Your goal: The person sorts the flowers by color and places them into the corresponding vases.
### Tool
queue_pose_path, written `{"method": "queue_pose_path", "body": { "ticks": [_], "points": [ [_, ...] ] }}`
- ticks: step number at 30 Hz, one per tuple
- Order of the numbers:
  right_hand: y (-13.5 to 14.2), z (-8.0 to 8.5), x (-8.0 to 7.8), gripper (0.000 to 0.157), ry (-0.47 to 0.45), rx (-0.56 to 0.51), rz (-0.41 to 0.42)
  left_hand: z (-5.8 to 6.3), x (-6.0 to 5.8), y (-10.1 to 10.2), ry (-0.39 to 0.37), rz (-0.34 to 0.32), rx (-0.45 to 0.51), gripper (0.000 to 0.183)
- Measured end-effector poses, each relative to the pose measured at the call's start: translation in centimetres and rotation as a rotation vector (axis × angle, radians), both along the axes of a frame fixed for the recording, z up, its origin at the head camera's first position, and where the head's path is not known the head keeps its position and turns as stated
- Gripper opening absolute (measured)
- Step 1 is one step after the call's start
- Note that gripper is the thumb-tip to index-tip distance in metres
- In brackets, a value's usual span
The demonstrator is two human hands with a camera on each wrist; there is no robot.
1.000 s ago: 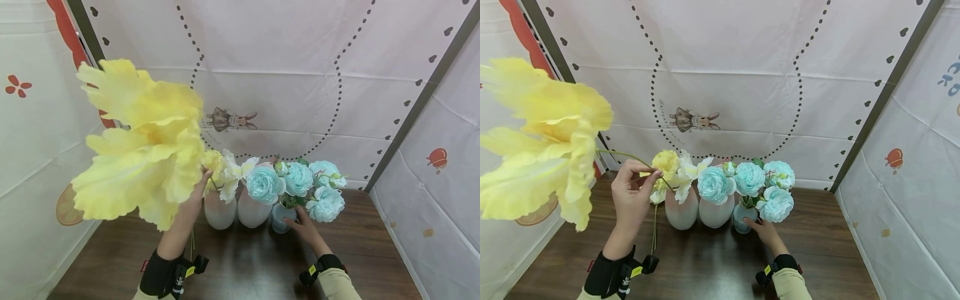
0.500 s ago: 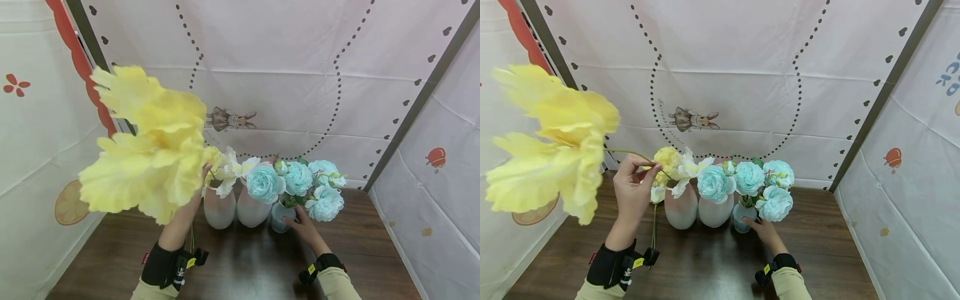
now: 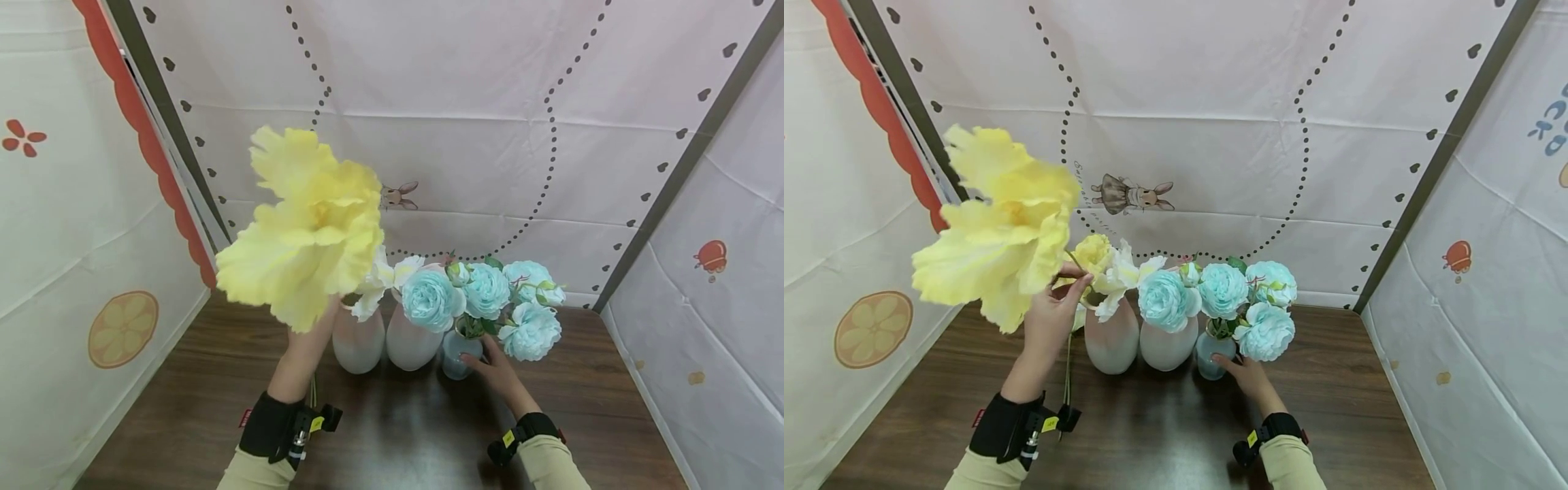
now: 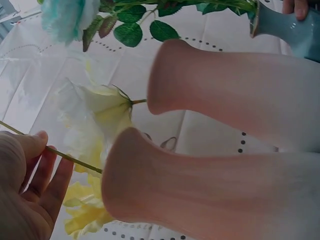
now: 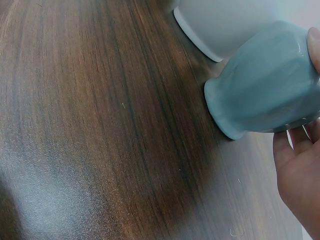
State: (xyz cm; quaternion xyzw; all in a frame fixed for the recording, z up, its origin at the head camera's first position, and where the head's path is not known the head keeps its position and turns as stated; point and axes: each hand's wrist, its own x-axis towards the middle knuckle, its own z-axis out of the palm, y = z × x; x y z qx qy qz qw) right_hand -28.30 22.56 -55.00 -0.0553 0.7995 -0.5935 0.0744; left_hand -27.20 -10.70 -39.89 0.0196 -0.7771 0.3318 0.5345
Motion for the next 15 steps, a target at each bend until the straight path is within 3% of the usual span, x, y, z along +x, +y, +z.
{"method": "queue_pose_path", "body": {
  "ticks": [1, 2, 3, 4, 5, 6, 7, 10, 11, 13, 15],
  "points": [
    [0.0, 0.0, 0.0, 0.051, -0.001, -0.001, -0.001, 0.2, -0.1, 0.2, -0.157, -0.237, 0.273, 0.021],
    [0.0, 0.0, 0.0, 0.052, -0.003, -0.001, -0.002, 0.3, -0.3, 0.4, -0.289, -0.601, 0.614, 0.016],
    [0.0, 0.0, 0.0, 0.053, -0.003, 0.000, -0.002, 0.5, -0.5, 0.5, -0.345, -0.907, 0.892, 0.019],
    [0.0, 0.0, 0.0, 0.053, -0.004, 0.003, -0.001, 0.5, -0.6, 0.6, -0.370, -1.064, 1.113, 0.027],
    [0.0, 0.1, 0.0, 0.054, -0.004, 0.000, 0.000, 0.6, -0.7, 0.6, -0.380, -1.115, 1.283, 0.033],
    [0.0, 0.1, 0.0, 0.053, -0.004, -0.003, 0.001, 0.7, -0.8, 0.5, -0.397, -1.124, 1.417, 0.038],
    [0.0, 0.1, 0.0, 0.052, -0.006, -0.006, 0.001, 0.6, -1.0, 0.5, -0.433, -1.088, 1.425, 0.034],
    [0.0, 0.1, 0.0, 0.051, -0.003, -0.001, -0.001, 0.3, -1.1, 0.1, -0.472, -0.918, 1.229, 0.042],
    [-0.1, 0.1, 0.0, 0.051, -0.005, -0.003, -0.001, 0.2, -1.0, -0.2, -0.497, -0.849, 1.126, 0.045],
    [-0.1, 0.0, -0.1, 0.052, -0.007, 0.006, -0.001, 0.3, -0.9, -0.9, -0.572, -0.811, 1.138, 0.053],
    [-0.1, 0.0, -0.1, 0.053, -0.009, 0.016, 0.001, 0.7, -0.9, -1.6, -0.708, -0.764, 1.267, 0.057]
  ]
}}
